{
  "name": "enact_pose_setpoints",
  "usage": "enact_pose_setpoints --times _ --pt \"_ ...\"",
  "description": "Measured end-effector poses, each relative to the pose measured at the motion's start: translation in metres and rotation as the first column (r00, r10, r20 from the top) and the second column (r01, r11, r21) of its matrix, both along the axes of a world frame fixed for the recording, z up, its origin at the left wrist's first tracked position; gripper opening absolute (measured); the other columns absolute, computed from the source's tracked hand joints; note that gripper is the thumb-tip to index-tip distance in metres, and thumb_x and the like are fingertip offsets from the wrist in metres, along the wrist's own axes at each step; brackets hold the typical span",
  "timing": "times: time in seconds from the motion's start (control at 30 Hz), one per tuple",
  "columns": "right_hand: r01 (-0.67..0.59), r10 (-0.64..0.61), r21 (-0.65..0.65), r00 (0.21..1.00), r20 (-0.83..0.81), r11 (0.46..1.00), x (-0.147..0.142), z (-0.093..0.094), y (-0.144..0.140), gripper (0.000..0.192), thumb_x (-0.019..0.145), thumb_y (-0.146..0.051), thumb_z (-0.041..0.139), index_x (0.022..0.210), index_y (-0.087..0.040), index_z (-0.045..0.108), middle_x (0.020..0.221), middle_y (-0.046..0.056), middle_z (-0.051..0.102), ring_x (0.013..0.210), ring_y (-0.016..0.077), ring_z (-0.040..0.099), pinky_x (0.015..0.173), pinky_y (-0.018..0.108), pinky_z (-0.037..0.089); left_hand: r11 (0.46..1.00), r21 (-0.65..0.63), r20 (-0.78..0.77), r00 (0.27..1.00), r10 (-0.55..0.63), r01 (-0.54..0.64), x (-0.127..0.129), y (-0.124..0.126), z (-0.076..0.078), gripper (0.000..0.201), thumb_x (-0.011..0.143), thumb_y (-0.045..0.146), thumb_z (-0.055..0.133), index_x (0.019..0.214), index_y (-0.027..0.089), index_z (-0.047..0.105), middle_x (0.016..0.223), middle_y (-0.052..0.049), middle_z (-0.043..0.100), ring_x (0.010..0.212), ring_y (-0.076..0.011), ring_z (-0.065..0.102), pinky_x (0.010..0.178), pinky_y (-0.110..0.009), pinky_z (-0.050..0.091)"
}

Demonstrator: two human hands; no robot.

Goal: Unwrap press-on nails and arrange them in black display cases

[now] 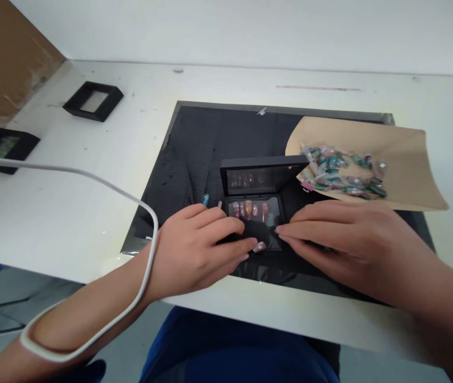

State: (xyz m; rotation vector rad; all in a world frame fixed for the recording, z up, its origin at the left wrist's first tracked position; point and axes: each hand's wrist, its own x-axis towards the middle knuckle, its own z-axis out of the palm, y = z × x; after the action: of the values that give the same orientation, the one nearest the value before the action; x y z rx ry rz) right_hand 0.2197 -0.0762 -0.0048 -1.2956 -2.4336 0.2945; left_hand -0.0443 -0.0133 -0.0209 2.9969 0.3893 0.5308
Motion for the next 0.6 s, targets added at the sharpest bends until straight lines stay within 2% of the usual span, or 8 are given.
enact_pose_setpoints --times 0.13,0.27,0.47,0.6 --pt "-0.07 0.071 -0.01 0.996 0.053 0.997 -0.007 -0.003 -0.004 0.027 0.098 -0.016 0.052 0.09 -0.021 0.077 0.082 0.005 0.073 0.07 0.015 0.062 0.061 0.027 0.044 1.0 0.022 0.005 1.0 -0.016 0.016 0.002 -0.001 0.0 0.023 0.097 0.03 0.062 0.119 0.024 0.069 0.102 0.001 0.074 0.079 -0.0149 0.062 0.069 -0.031 0.041" --pt "-0.077 0.077 -0.007 0.995 0.058 0.997 -0.007 -0.004 -0.006 0.028 0.098 -0.014 0.052 0.087 -0.02 0.077 0.078 0.004 0.07 0.067 0.0148 0.059 0.059 0.028 0.041 0.999 0.046 0.001 1.0 -0.024 0.024 0.003 -0.002 -0.001 0.028 0.097 0.033 0.063 0.123 0.024 0.067 0.104 0.0 0.073 0.081 -0.0146 0.063 0.07 -0.031 0.042" --pt "-0.081 0.076 -0.191 0.997 -0.032 0.978 0.006 -0.006 -0.006 0.024 0.101 -0.026 0.056 0.11 -0.027 0.078 0.088 0.001 0.073 0.072 0.0147 0.064 0.063 0.028 0.044 0.998 0.035 0.0 0.999 -0.052 0.052 0.003 -0.004 -0.003 0.027 0.097 0.032 0.063 0.122 0.026 0.069 0.105 0.002 0.075 0.085 -0.0158 0.065 0.072 -0.033 0.043" --pt "-0.08 0.067 -0.241 0.996 -0.063 0.967 0.009 -0.009 -0.004 0.025 0.101 -0.029 0.057 0.116 -0.028 0.077 0.094 0.002 0.074 0.077 0.0155 0.067 0.067 0.028 0.046 0.998 0.043 0.008 0.999 -0.037 0.037 0.007 -0.005 -0.001 0.022 0.096 0.029 0.063 0.117 0.026 0.071 0.101 0.002 0.076 0.079 -0.0145 0.064 0.07 -0.032 0.043"
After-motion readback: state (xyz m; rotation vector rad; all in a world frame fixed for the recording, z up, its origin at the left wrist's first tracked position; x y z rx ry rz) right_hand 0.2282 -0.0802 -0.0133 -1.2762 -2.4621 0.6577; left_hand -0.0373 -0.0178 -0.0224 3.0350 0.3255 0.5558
